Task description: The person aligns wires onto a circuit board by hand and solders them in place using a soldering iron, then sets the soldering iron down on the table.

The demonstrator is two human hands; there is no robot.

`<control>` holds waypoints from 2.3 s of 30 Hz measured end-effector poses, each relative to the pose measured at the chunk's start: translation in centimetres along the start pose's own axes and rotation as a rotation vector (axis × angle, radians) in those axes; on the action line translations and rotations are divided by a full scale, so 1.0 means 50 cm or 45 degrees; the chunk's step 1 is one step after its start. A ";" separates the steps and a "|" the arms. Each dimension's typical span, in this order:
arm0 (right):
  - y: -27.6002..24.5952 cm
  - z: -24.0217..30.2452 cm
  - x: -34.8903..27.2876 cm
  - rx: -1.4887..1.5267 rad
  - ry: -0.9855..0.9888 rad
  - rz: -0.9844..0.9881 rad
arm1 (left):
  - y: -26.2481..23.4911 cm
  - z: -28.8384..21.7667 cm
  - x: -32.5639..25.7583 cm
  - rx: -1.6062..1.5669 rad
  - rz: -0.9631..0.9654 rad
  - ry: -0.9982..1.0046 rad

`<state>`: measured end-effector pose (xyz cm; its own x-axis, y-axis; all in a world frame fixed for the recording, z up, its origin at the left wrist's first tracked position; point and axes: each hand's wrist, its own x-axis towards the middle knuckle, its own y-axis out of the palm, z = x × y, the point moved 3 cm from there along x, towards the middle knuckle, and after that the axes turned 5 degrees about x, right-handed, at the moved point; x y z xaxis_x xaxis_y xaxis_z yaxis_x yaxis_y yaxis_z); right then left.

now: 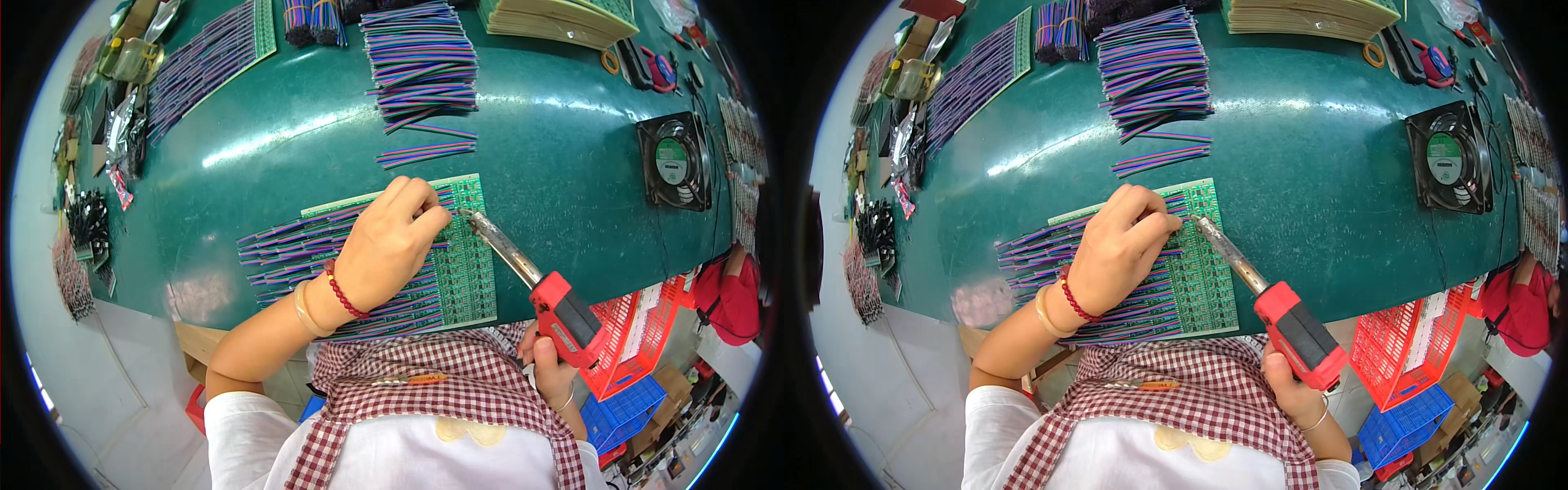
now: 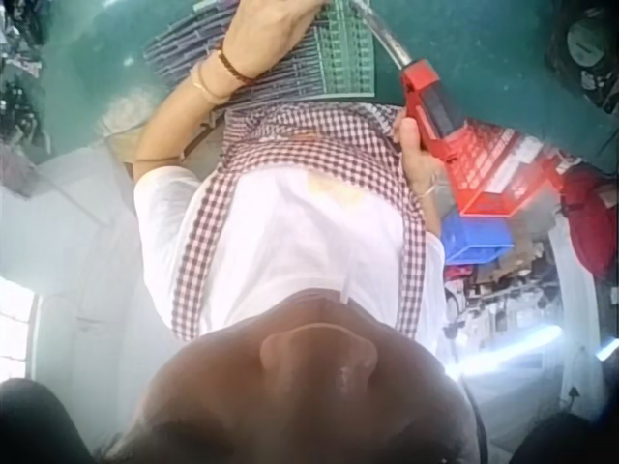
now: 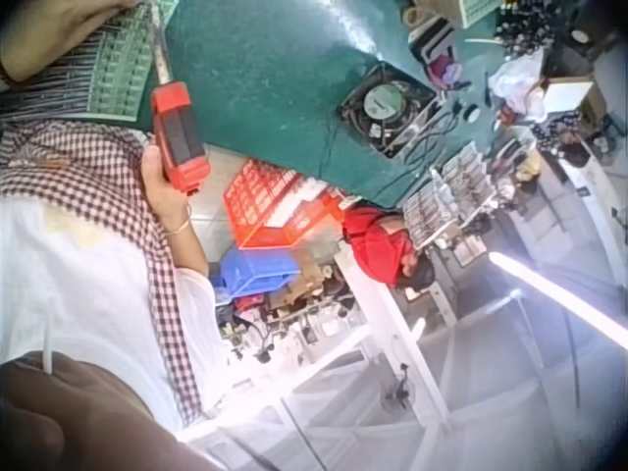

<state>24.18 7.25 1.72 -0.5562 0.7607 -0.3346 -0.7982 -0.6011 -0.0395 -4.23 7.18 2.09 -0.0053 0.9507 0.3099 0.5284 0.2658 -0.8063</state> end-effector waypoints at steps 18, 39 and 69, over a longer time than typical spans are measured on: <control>0.011 0.022 -0.001 0.187 -0.016 -0.145 | -0.001 0.000 0.002 0.025 0.000 0.021; 0.009 0.018 0.006 0.196 -0.071 -0.154 | -0.006 -0.003 0.011 0.190 0.084 0.063; -0.008 0.017 0.022 0.263 -0.124 -0.232 | -0.007 -0.079 -0.039 0.224 0.417 -0.078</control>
<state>23.69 8.57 2.18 -0.4110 0.8774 -0.2473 -0.9116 -0.3973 0.1055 -1.04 4.61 3.75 0.0859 0.9963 -0.0050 0.3570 -0.0355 -0.9334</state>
